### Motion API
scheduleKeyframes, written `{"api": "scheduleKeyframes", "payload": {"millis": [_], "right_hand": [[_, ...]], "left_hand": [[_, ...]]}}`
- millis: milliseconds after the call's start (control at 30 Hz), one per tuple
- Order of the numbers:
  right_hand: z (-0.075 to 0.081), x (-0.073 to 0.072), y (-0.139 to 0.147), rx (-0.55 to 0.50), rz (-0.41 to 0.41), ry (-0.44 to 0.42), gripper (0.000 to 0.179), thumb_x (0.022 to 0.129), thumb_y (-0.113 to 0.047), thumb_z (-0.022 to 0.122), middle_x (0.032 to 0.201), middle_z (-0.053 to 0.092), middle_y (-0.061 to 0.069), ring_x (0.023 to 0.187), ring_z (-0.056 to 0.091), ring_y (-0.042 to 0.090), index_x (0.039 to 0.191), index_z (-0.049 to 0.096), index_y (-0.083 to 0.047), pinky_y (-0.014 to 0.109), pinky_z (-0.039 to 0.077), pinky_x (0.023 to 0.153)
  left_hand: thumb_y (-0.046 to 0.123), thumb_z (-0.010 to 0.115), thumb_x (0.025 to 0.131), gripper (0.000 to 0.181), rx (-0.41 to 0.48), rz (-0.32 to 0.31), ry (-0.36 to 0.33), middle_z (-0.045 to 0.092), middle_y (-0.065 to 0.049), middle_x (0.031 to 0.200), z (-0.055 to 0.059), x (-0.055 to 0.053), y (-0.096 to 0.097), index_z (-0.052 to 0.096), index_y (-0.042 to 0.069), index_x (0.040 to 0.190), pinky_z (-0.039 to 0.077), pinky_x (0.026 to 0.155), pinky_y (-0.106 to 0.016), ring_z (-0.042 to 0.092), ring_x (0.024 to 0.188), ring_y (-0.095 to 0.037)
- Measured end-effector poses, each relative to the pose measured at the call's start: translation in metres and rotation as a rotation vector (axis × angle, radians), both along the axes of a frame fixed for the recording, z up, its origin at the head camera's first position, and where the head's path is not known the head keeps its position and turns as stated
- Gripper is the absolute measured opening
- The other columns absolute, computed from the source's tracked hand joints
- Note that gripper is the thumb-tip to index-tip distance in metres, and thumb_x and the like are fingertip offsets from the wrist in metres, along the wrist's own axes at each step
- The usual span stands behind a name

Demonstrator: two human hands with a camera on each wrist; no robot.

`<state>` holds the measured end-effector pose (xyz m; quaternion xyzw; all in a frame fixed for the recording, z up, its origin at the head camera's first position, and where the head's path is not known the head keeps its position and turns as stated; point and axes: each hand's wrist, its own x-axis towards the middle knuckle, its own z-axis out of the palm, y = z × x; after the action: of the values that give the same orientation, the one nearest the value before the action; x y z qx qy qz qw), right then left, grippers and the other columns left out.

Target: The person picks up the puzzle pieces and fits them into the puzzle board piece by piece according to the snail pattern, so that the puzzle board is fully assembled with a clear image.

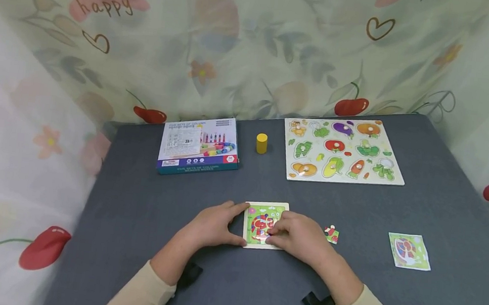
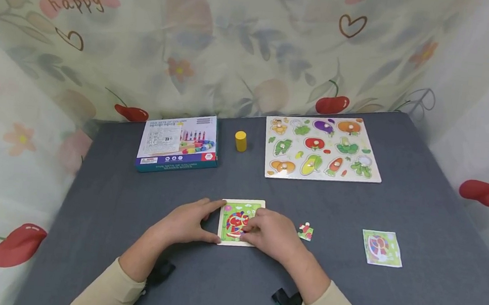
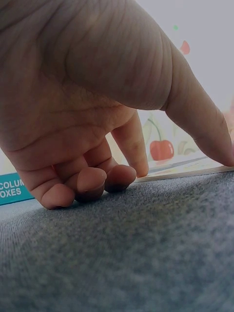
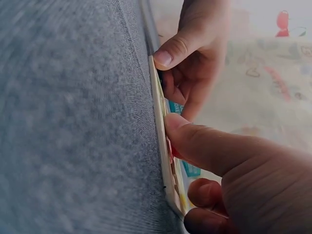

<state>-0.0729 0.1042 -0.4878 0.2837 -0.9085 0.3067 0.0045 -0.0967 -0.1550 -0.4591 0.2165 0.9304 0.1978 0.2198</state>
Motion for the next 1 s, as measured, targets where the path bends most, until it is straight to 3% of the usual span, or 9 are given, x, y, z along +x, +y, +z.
{"api": "scheduleKeyframes", "payload": {"millis": [267,533,667,1000], "right_hand": [[0.017,0.002,0.002,-0.048,-0.045,-0.060,0.024,0.082,-0.032,0.089,0.076,0.052,-0.016,0.062,0.045,0.001,0.102,0.083,-0.019,0.025,0.042,0.058],[0.041,0.006,0.012,-0.090,-0.090,-0.073,0.027,0.081,-0.027,0.090,0.074,0.051,-0.006,0.063,0.044,0.005,0.104,0.081,-0.017,0.027,0.041,0.058],[0.049,0.009,0.022,-0.116,-0.114,-0.062,0.028,0.080,-0.025,0.091,0.075,0.048,-0.008,0.066,0.044,0.007,0.105,0.080,-0.016,0.027,0.040,0.060],[0.055,0.013,0.057,-0.132,-0.205,-0.057,0.032,0.080,-0.021,0.090,0.076,0.050,-0.003,0.068,0.047,0.013,0.110,0.079,-0.016,0.028,0.039,0.061]], "left_hand": [[0.056,0.084,0.079,0.094,-0.009,0.002,0.013,0.060,-0.004,0.118,-0.001,0.000,0.001,0.045,0.020,0.157,0.049,0.081,-0.039,0.055,0.092,-0.018],[0.056,0.085,0.079,0.095,-0.019,0.003,0.013,0.059,-0.003,0.115,-0.002,0.000,0.001,0.045,0.020,0.157,0.047,0.078,-0.037,0.054,0.089,-0.018],[0.056,0.085,0.079,0.095,-0.020,0.005,0.009,0.059,-0.002,0.112,-0.001,0.000,0.001,0.044,0.020,0.157,0.045,0.076,-0.036,0.053,0.088,-0.018],[0.054,0.085,0.079,0.095,-0.007,0.011,0.001,0.059,-0.003,0.115,0.000,0.001,0.001,0.044,0.021,0.158,0.046,0.079,-0.037,0.053,0.091,-0.018]]}}
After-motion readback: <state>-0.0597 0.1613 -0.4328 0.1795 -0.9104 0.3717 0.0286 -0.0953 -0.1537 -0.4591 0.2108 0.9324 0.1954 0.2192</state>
